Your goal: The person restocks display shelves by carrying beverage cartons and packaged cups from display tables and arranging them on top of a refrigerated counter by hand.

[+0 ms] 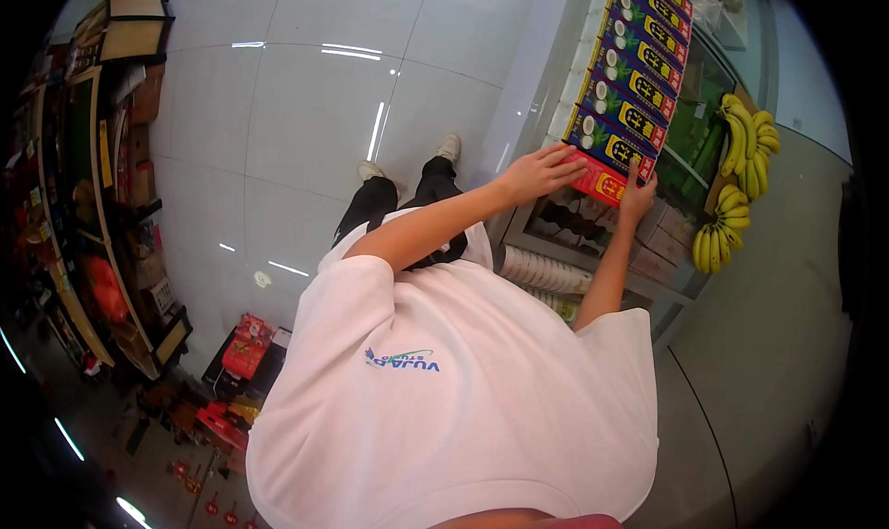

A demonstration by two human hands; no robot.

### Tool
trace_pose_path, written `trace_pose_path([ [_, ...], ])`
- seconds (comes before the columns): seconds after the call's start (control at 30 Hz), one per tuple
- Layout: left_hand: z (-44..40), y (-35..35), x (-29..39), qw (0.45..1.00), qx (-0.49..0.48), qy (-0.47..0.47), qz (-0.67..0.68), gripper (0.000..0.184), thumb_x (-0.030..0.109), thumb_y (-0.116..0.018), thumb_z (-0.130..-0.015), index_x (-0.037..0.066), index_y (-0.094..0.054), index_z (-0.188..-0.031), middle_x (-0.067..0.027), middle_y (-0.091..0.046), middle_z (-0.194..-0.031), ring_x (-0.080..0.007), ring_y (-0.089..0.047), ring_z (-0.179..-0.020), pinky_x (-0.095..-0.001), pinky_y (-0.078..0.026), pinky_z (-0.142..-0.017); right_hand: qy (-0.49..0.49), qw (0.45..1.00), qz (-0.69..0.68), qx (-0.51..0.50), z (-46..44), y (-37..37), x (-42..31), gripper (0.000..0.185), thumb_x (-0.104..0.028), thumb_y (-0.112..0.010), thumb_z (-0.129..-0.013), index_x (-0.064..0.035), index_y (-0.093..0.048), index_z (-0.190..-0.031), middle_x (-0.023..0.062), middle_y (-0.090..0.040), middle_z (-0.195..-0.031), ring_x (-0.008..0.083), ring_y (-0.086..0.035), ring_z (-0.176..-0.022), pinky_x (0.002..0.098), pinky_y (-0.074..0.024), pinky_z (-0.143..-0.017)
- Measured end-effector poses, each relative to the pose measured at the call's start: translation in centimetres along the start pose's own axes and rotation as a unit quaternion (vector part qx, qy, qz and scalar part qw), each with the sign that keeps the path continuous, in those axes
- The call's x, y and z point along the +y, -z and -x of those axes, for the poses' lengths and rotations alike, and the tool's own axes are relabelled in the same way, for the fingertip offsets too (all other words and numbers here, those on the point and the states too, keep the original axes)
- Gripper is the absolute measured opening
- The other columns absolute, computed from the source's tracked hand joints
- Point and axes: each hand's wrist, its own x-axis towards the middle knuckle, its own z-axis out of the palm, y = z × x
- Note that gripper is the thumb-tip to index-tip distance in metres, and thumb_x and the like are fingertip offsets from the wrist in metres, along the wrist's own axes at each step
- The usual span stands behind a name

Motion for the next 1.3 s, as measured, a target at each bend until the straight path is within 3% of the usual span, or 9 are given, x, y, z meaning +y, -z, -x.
trace_pose_path([
  [0.43,0.1,-0.3,0.2,0.998,0.036,0.009,0.059,0.057,0.014,-0.054,-0.081,0.013,-0.042,-0.137,-0.0031,-0.044,-0.139,-0.0264,-0.042,-0.127,-0.0400,-0.033,-0.108,0.032,0.999,0.034,-0.002,-0.4,0.2,0.5,0.079,-0.061,-0.060,-0.080,0.0016,-0.047,-0.128,0.0204,-0.061,-0.115,0.0309,-0.057,-0.112,0.0380,-0.0441,-0.093],
  [0.5,0.5,1.3,-0.6,0.990,0.067,0.027,0.122,0.051,0.012,-0.053,-0.080,0.009,-0.048,-0.131,-0.0050,-0.046,-0.136,-0.0277,-0.044,-0.124,-0.0397,-0.036,-0.105,0.121,0.992,-0.020,0.019,-2.7,-1.3,4.9,0.066,-0.055,-0.051,-0.089,0.0027,-0.050,-0.122,0.0227,-0.060,-0.113,0.0366,-0.057,-0.108,0.0406,-0.0437,-0.090],
  [0.6,3.1,4.5,-1.9,0.990,0.115,0.036,0.076,0.051,0.013,-0.058,-0.076,0.008,-0.052,-0.127,-0.0065,-0.049,-0.133,-0.0302,-0.046,-0.122,-0.0385,-0.038,-0.104,0.061,0.988,0.078,0.121,-0.5,-0.1,0.2,0.071,-0.060,-0.047,-0.088,0.0039,-0.054,-0.119,0.0255,-0.060,-0.113,0.0406,-0.059,-0.100,0.0450,-0.0468,-0.084],
  [0.8,19.2,7.1,-7.7,0.958,0.056,0.277,0.049,0.058,0.018,-0.057,-0.085,0.011,-0.038,-0.139,-0.0056,-0.036,-0.144,-0.0312,-0.033,-0.133,-0.0421,-0.032,-0.108,0.250,0.951,0.014,0.183,4.6,-3.8,-9.3,0.052,-0.045,-0.049,-0.094,0.0001,-0.058,-0.118,0.0201,-0.060,-0.113,0.0352,-0.060,-0.100,0.0415,-0.0490,-0.082],
  [0.87,26.4,8.0,-9.4,0.908,0.057,0.415,0.017,0.053,0.015,-0.056,-0.083,0.006,-0.043,-0.134,-0.0104,-0.043,-0.139,-0.0326,-0.040,-0.128,-0.0402,-0.035,-0.106,0.320,0.936,-0.131,0.072,8.7,-6.6,-15.3,0.042,-0.033,-0.050,-0.096,0.0018,-0.057,-0.117,0.0194,-0.060,-0.113,0.0348,-0.059,-0.102,0.0424,-0.0485,-0.083],
  [0.97,38.4,9.2,-9.5,0.771,0.127,0.624,-0.024,0.044,0.015,-0.054,-0.083,0.004,-0.049,-0.125,-0.0144,-0.051,-0.130,-0.0340,-0.045,-0.122,-0.0431,-0.040,-0.101,0.461,0.880,-0.116,-0.014,14.9,-11.7,-21.6,0.033,-0.023,-0.053,-0.094,0.0031,-0.058,-0.114,0.0178,-0.059,-0.113,0.0318,-0.055,-0.104,0.0412,-0.0451,-0.089],
  [1.13,56.2,6.6,-4.2,0.423,0.180,0.887,0.034,0.030,0.026,-0.052,-0.082,0.003,-0.064,-0.098,-0.0199,-0.064,-0.100,-0.0390,-0.060,-0.092,-0.0485,-0.048,-0.084,0.586,0.764,-0.149,-0.225,27.6,-18.6,-30.2,0.027,-0.015,-0.055,-0.091,0.0028,-0.057,-0.112,0.0155,-0.059,-0.108,0.0297,-0.055,-0.099,0.0400,-0.0435,-0.085],
  [1.27,66.5,0.8,3.4,0.470,0.109,0.874,0.062,0.034,0.031,-0.049,-0.083,0.003,-0.065,-0.095,-0.0213,-0.064,-0.097,-0.0401,-0.061,-0.089,-0.0481,-0.049,-0.077,0.616,0.693,-0.175,-0.333,36.8,-23.6,-33.3,0.024,-0.012,-0.057,-0.088,0.0027,-0.058,-0.107,0.0141,-0.059,-0.102,0.0270,-0.055,-0.092,0.0380,-0.0450,-0.080],
  [1.3,65.6,1.7,5.8,0.433,0.182,0.881,0.050,0.034,0.031,-0.048,-0.084,0.003,-0.065,-0.095,-0.0210,-0.064,-0.097,-0.0396,-0.061,-0.089,-0.0477,-0.049,-0.078,0.626,0.663,-0.170,-0.374,39.2,-24.1,-34.0,0.022,-0.011,-0.058,-0.086,0.0025,-0.059,-0.104,0.0133,-0.059,-0.099,0.0260,-0.055,-0.088,0.0373,-0.0454,-0.078],
])
